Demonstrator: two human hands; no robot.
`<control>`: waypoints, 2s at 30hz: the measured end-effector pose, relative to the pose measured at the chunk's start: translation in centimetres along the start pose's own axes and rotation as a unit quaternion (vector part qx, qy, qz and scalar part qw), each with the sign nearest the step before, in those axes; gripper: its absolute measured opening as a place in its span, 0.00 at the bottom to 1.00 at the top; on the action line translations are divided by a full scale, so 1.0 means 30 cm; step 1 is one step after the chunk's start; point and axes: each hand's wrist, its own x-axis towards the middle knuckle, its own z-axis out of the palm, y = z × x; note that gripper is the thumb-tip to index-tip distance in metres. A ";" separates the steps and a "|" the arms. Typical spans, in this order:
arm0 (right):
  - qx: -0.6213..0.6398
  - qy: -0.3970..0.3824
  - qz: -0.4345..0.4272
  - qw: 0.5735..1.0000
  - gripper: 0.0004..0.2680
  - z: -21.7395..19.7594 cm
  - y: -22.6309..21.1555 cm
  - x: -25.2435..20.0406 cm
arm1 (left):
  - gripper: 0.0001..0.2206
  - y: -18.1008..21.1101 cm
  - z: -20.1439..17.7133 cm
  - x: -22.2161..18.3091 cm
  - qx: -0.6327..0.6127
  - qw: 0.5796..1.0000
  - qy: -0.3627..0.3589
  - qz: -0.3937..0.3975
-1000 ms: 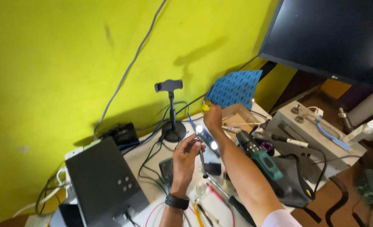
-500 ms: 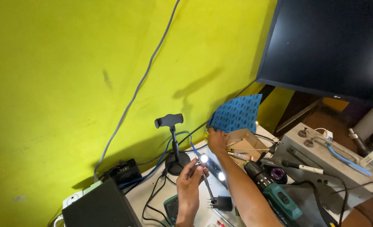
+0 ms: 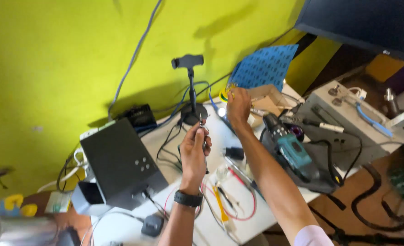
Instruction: Reassembling the internal components of a speaker housing, including connecting wires and securing a circuit board with a screwdriver.
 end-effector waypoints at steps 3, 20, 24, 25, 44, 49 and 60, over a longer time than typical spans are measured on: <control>0.094 -0.024 -0.104 0.990 0.05 -0.172 -0.036 -0.102 | 0.14 -0.017 -0.081 -0.081 -0.004 1.000 0.001 -0.009; 0.204 -0.276 -0.224 0.912 0.04 -0.701 -0.284 -0.958 | 0.10 -0.215 -0.530 -0.581 -0.013 0.983 0.108 -0.149; 0.183 -0.262 -0.239 0.917 0.04 -0.682 -0.267 -1.017 | 0.06 -0.213 -0.526 -0.606 0.048 0.987 0.091 -0.120; 0.183 -0.263 -0.240 0.916 0.04 -0.686 -0.273 -1.015 | 0.06 -0.208 -0.527 -0.607 0.047 0.987 0.092 -0.119; 0.172 -0.265 -0.216 0.924 0.07 -0.770 -0.276 -1.050 | 0.13 -0.173 -0.549 -0.642 0.217 0.971 0.012 -0.102; 0.208 -0.291 -0.164 0.919 0.07 -0.827 -0.329 -0.993 | 0.12 -0.190 -0.545 -0.629 0.241 0.965 0.018 -0.104; 0.208 -0.304 -0.211 0.905 0.07 -0.749 -0.323 -0.903 | 0.10 -0.225 -0.526 -0.623 0.311 0.942 0.038 -0.116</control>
